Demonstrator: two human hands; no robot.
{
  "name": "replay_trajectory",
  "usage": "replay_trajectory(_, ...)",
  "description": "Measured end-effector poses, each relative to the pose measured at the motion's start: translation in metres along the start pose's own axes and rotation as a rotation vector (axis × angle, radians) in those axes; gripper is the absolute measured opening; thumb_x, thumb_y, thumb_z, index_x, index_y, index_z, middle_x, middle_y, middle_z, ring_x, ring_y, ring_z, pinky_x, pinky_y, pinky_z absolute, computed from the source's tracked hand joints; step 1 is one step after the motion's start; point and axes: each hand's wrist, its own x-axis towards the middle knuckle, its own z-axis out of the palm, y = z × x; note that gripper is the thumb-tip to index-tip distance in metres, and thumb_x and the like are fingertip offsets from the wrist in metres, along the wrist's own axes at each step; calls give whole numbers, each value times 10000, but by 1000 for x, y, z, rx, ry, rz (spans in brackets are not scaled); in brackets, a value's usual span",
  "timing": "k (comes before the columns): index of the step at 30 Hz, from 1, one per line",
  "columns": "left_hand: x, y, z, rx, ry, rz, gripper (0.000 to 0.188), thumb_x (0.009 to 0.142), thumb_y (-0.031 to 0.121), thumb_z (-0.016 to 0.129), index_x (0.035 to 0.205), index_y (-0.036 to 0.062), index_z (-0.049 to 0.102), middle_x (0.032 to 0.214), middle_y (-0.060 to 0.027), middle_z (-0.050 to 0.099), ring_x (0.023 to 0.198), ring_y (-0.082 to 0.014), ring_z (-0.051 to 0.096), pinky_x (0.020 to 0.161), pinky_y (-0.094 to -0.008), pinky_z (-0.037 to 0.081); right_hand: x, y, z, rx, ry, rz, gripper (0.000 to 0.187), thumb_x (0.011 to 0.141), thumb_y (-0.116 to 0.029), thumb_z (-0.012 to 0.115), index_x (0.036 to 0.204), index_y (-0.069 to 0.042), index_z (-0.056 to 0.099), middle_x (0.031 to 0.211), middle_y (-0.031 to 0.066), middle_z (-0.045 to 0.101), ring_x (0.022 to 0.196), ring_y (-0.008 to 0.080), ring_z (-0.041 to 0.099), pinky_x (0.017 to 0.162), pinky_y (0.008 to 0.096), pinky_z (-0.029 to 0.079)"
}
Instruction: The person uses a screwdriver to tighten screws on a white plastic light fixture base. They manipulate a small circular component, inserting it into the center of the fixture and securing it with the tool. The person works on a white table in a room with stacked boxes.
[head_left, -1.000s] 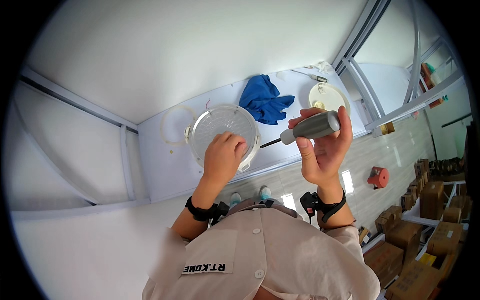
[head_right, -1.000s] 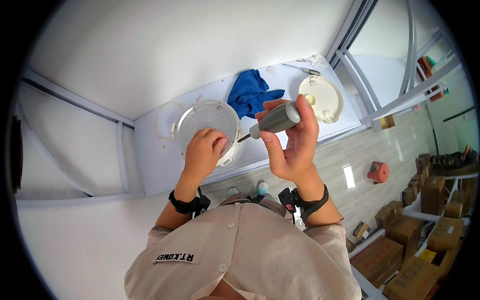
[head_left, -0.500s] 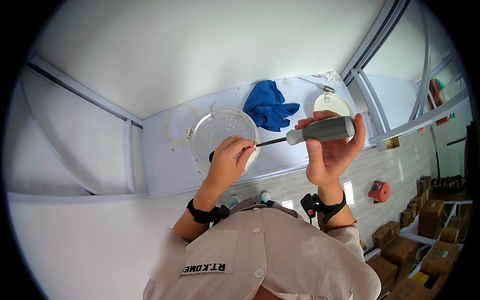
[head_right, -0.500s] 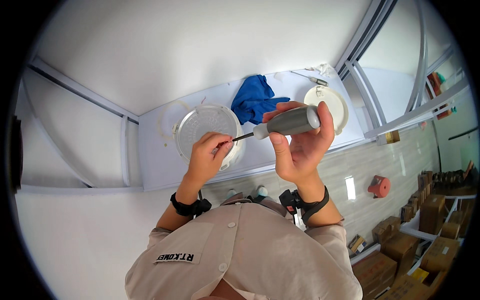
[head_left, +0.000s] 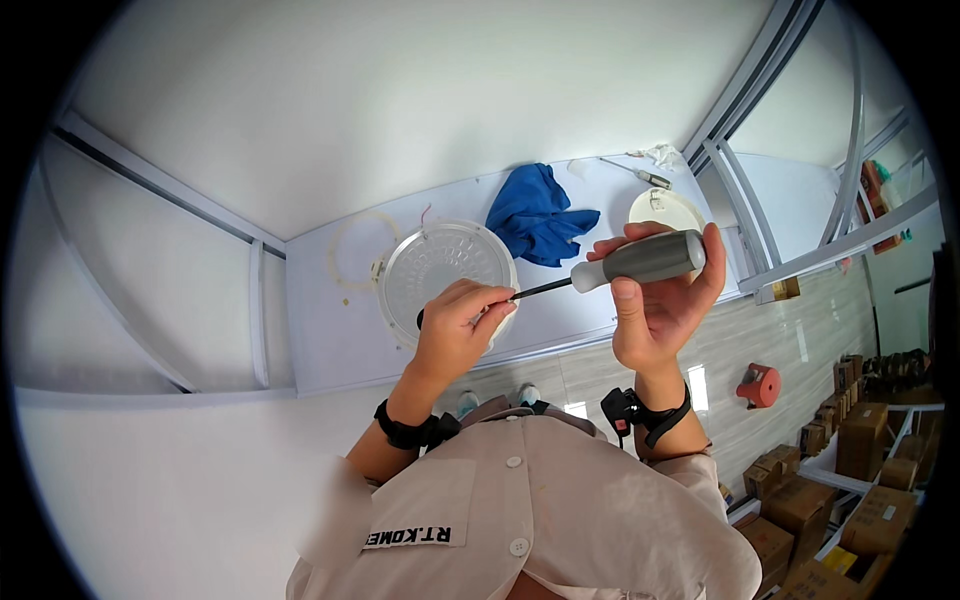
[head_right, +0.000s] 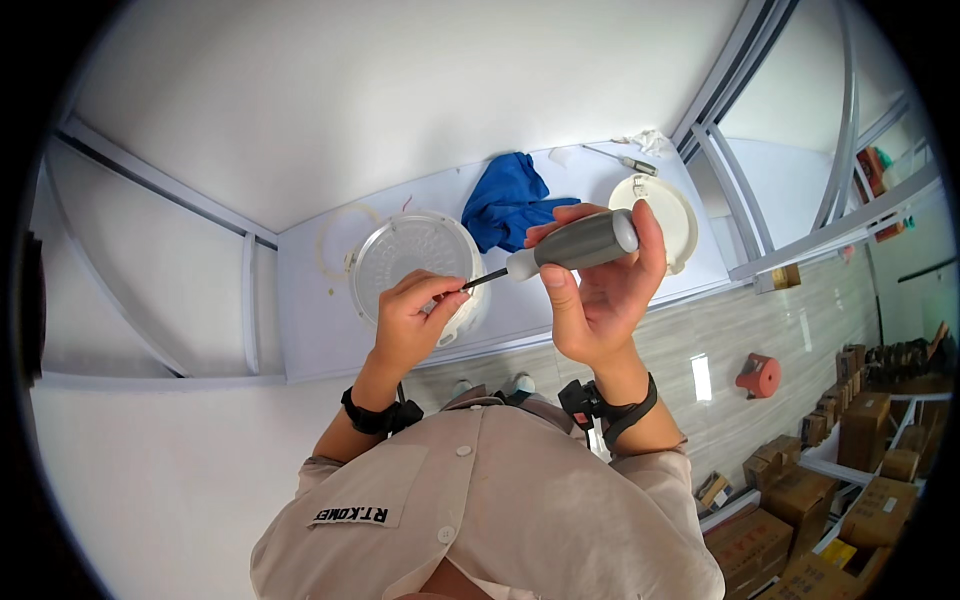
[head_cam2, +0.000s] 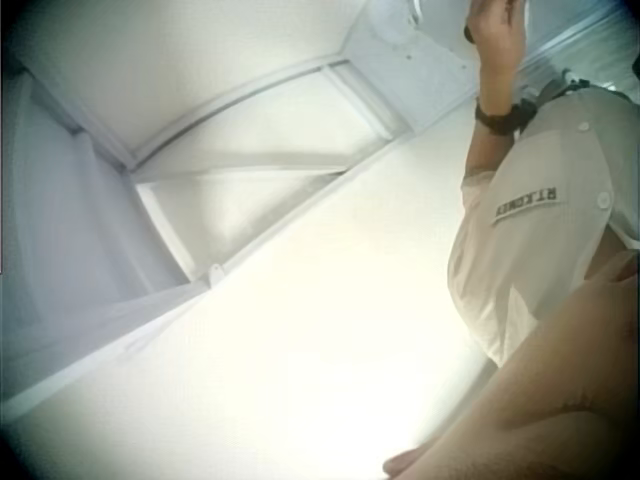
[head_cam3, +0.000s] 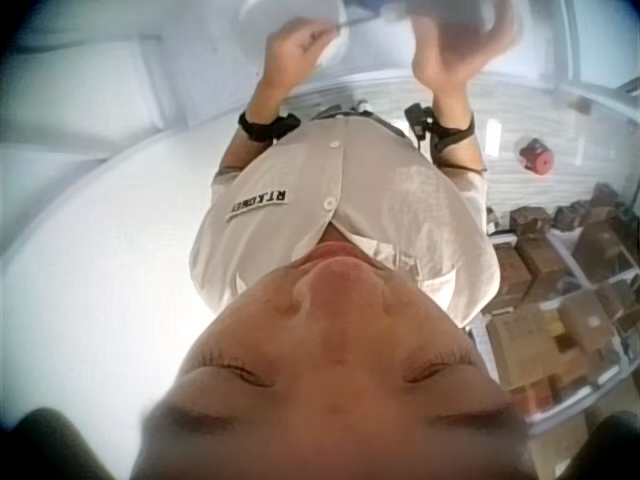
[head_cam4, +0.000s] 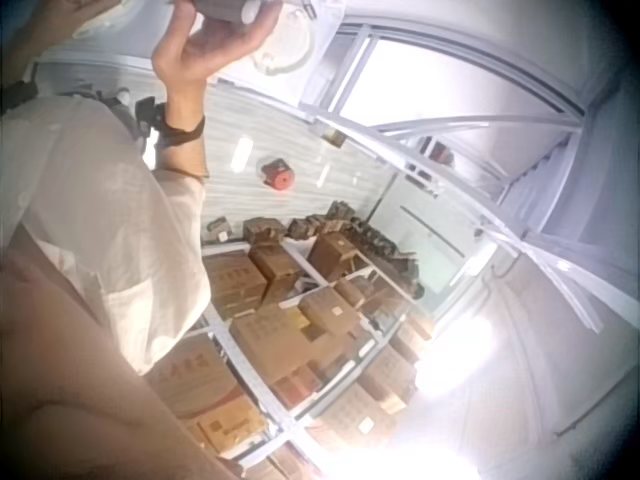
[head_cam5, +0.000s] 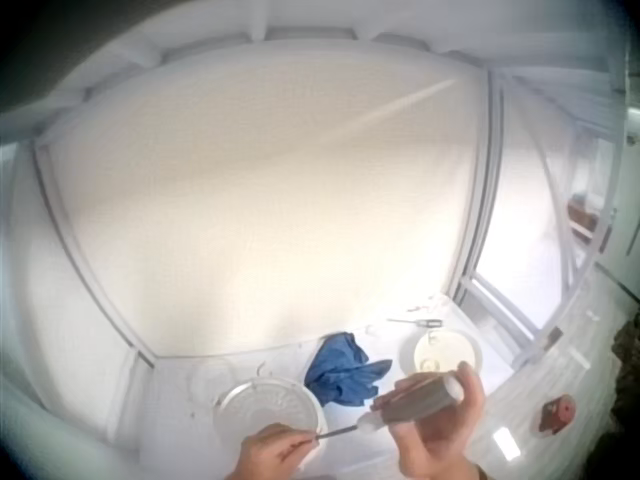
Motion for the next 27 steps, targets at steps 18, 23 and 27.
replay_trajectory(18,-6,-11,-11,-7,-53,29,222,852,4,843,1061,32,775,930,-95,774,807,-216,721,643,-317,569,11,-3,8,225,-213,131,833,1003,-9,651,1652,-167,152,1438,317,513,1224,390,670,1041,546,557)
replay_trajectory(23,-11,-12,-9,-17,-95,31,209,847,14,842,1043,39,775,926,-85,780,797,-235,715,677,-342,568,12,-6,12,21,-205,183,853,953,21,734,1647,-126,260,1410,259,542,1220,338,674,988,458,602)
replay_trajectory(27,-9,-12,-7,75,-98,73,201,841,49,852,1023,32,769,897,-100,768,783,-247,706,686,-358,560,6,-2,23,13,-275,149,814,949,38,736,1632,-110,318,1379,234,563,1186,312,680,947,430,622)
